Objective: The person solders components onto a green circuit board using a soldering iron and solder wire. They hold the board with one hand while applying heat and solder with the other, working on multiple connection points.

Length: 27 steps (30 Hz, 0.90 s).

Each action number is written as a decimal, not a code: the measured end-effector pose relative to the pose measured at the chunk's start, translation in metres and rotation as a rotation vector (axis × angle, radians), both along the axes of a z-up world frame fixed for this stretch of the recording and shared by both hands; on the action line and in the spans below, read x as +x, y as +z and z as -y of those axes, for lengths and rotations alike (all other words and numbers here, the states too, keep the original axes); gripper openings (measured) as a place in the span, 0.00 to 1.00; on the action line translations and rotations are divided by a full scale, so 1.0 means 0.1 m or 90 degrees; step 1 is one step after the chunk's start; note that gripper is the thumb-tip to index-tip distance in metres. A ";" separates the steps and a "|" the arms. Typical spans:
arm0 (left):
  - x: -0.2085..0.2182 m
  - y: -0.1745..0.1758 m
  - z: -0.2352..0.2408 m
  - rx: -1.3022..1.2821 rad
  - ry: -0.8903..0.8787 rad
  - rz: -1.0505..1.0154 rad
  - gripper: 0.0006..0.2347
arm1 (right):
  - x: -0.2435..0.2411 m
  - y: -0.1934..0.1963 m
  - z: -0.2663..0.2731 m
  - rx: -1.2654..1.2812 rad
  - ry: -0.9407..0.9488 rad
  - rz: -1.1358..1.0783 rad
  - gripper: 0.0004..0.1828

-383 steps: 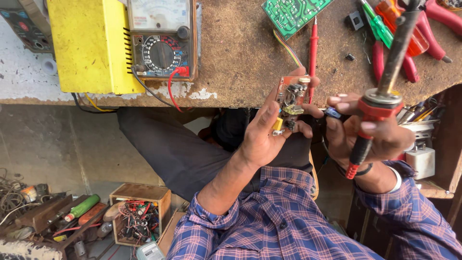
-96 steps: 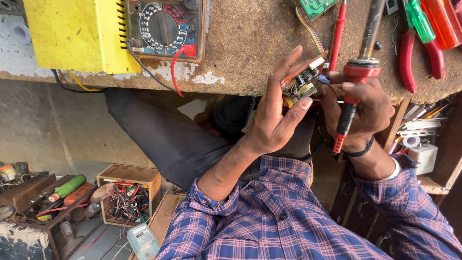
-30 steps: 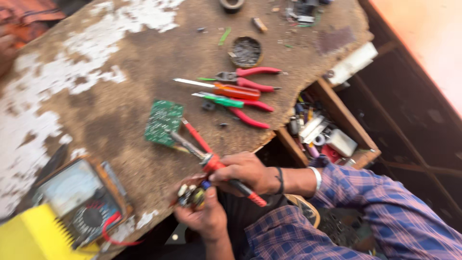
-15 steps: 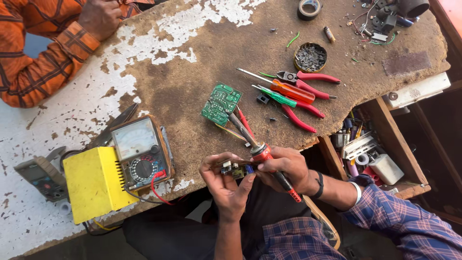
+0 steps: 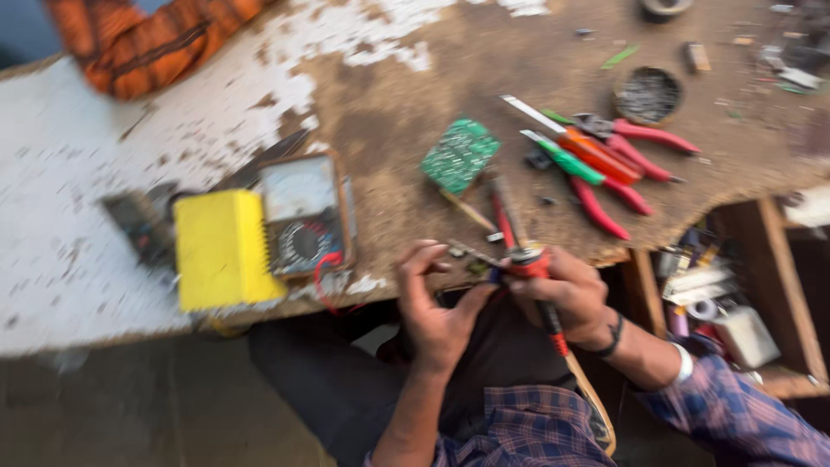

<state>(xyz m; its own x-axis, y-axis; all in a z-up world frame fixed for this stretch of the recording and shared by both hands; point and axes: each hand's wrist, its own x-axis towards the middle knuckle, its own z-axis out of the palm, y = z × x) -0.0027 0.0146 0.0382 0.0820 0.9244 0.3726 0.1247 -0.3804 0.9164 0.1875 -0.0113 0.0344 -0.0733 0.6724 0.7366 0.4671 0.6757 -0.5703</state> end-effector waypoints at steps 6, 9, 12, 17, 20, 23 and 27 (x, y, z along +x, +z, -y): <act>0.26 -0.08 0.15 0.022 0.086 0.017 0.24 | -0.02 -0.19 0.20 -0.072 -0.142 -0.023 0.17; 0.31 -0.04 0.11 0.113 0.066 -0.032 0.18 | 0.06 -0.28 0.20 -0.065 -0.154 -0.042 0.18; 0.35 0.07 0.08 0.165 0.054 -0.071 0.13 | 0.07 -0.26 0.21 -0.051 -0.163 -0.048 0.19; 0.41 0.15 0.07 0.169 0.045 -0.057 0.09 | 0.05 -0.24 0.22 -0.044 -0.188 -0.043 0.18; 0.43 0.14 0.08 0.154 0.046 -0.062 0.09 | 0.06 -0.26 0.22 -0.044 -0.188 -0.039 0.18; 0.45 0.12 0.09 0.138 0.045 -0.045 0.08 | 0.08 -0.27 0.23 -0.051 -0.183 -0.029 0.19; 0.45 0.12 0.08 0.153 0.049 -0.064 0.07 | 0.08 -0.26 0.24 -0.059 -0.194 -0.029 0.18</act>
